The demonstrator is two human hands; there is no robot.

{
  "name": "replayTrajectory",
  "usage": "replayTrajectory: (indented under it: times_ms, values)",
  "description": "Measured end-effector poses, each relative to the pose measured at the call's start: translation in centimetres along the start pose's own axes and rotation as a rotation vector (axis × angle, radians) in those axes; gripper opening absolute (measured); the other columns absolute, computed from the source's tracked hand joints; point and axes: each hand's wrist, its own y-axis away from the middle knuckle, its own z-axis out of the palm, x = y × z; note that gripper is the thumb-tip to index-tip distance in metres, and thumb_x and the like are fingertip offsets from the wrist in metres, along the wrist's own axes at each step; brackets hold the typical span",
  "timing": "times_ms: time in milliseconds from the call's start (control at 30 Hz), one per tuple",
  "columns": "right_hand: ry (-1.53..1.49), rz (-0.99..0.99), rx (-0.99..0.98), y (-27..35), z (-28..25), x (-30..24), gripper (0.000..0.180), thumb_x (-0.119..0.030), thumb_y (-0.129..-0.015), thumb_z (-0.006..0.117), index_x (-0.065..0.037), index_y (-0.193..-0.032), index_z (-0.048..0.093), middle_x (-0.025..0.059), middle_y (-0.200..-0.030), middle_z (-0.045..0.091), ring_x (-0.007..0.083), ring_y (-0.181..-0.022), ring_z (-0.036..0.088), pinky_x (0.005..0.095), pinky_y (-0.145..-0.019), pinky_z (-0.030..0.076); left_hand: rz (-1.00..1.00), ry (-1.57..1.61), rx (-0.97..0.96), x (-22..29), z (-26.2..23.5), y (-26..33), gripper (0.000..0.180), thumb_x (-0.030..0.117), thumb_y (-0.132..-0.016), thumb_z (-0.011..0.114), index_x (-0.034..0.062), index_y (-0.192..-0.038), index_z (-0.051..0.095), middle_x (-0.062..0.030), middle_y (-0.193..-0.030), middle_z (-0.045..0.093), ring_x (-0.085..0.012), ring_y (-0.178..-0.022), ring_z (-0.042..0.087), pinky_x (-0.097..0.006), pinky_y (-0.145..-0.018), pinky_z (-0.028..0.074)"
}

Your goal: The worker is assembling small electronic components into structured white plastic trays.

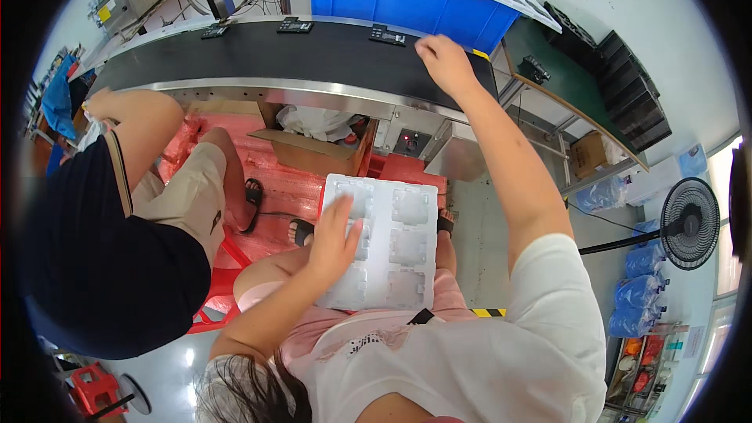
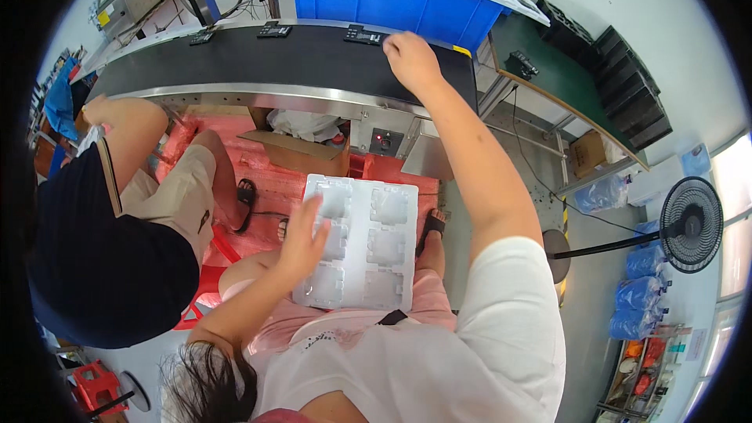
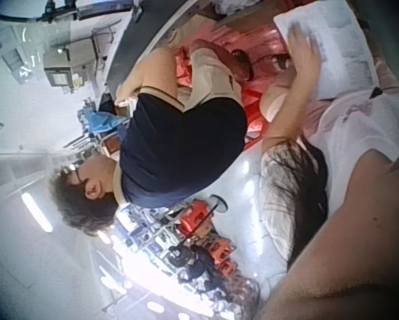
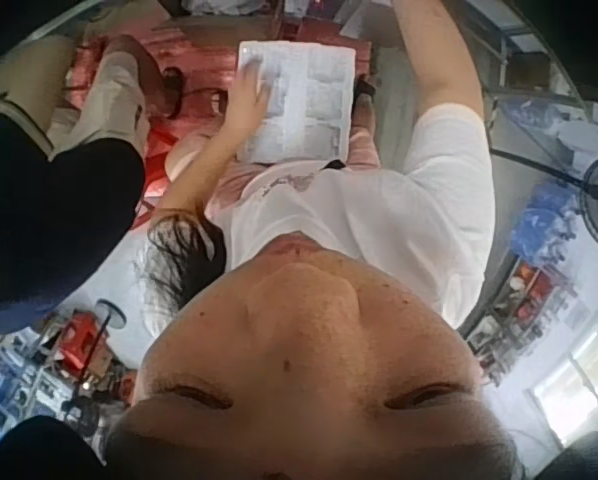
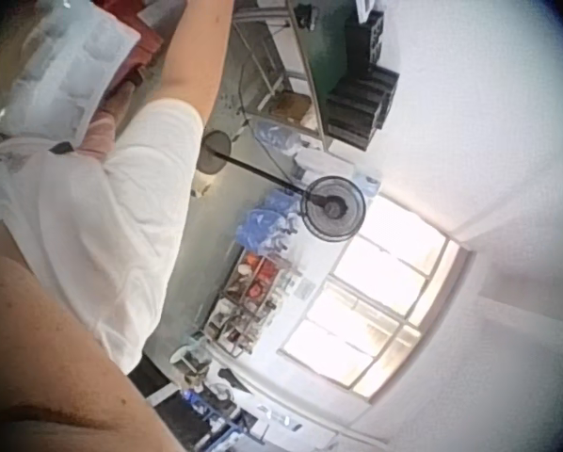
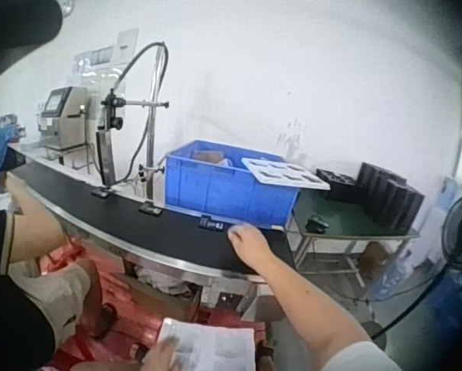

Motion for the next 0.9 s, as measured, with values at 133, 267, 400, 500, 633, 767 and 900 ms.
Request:
replayTrajectory:
  times_ms: [133,267,400,500,633,767,900]
  values:
    - [0.317,0.1,0.042,-2.8,4.4,3.2,0.029,-0.026,-0.087,0.051,-0.007,-0.106,0.061,0.0151,-0.112,0.054,0.0309,-0.109,0.049,0.0429,-0.087,0.042,0.289,-0.06,0.29,2.5,-5.5,-13.5,0.036,0.009,-0.089,0.049,-0.0005,-0.123,0.043,-0.0205,-0.121,0.046,-0.0374,-0.112,0.044,-0.041,-0.096,0.036]
    - [0.57,0.193,-0.024,-2.8,5.8,5.0,0.038,-0.029,-0.085,0.053,-0.006,-0.116,0.054,0.0186,-0.117,0.048,0.0348,-0.115,0.042,0.0465,-0.09,0.039,0.356,-0.276,0.401,0.1,-7.1,-24.3,0.038,0.012,-0.089,0.049,0.0012,-0.124,0.042,-0.0185,-0.125,0.044,-0.0346,-0.116,0.043,-0.042,-0.094,0.037]
    - [0.391,0.162,0.024,-1.2,3.5,5.4,0.038,-0.026,-0.078,0.064,-0.003,-0.107,0.056,0.02,-0.118,0.048,0.0356,-0.118,0.04,0.0461,-0.089,0.039,0.371,-0.789,0.359,-4.1,-5.1,-30.6,0.051,0.008,-0.086,0.049,0.008,-0.134,0.034,-0.0121,-0.141,0.031,-0.0299,-0.127,0.035,-0.046,-0.095,0.039]
    - [0.01,0.157,0.219,0.9,1.7,5.8,0.025,-0.016,-0.073,0.068,-0.002,-0.093,0.061,0.015,-0.097,0.06,0.0298,-0.095,0.057,0.038,-0.078,0.046,0.413,-1.146,0.095,-5.7,-2.5,-33.6,0.063,-0.004,-0.08,0.047,0.0137,-0.138,0.03,-0.0072,-0.146,0.024,-0.0276,-0.13,0.032,-0.039,-0.097,0.04]
    - [-0.717,0.188,0.255,5.6,-2.1,-1.7,0.022,-0.011,-0.076,0.068,-0.003,-0.096,0.064,0.0067,-0.08,0.066,0.014,-0.071,0.061,0.0252,-0.067,0.048,0.126,-0.385,-0.227,-9.2,-2.7,-36.9,0.034,0.006,-0.084,0.044,0.0073,-0.116,0.054,-0.0103,-0.116,0.056,-0.0245,-0.105,0.056,-0.034,-0.086,0.046]
    - [-0.909,0.201,-0.145,13.8,-2.8,-4.4,0.024,-0.01,-0.081,0.066,-0.005,-0.104,0.064,0.0018,-0.094,0.062,0.0082,-0.08,0.057,0.0222,-0.07,0.046,0.443,-0.847,-0.324,-1.7,-3.8,-36.0,0.036,0.003,-0.081,0.044,0.0116,-0.113,0.06,-0.0196,-0.099,0.056,-0.0365,-0.093,0.056,-0.041,-0.08,0.045]
    - [-0.986,0.49,-0.496,20.8,3.9,-2.7,0.023,-0.01,-0.084,0.06,-0.006,-0.106,0.063,0.0053,-0.091,0.061,0.0109,-0.08,0.056,0.0243,-0.07,0.045,0.387,-0.87,-0.377,-1.6,-3.5,-35.3,0.038,0.001,-0.08,0.044,0.0096,-0.114,0.059,-0.019,-0.098,0.056,-0.0367,-0.095,0.055,-0.04,-0.083,0.044]
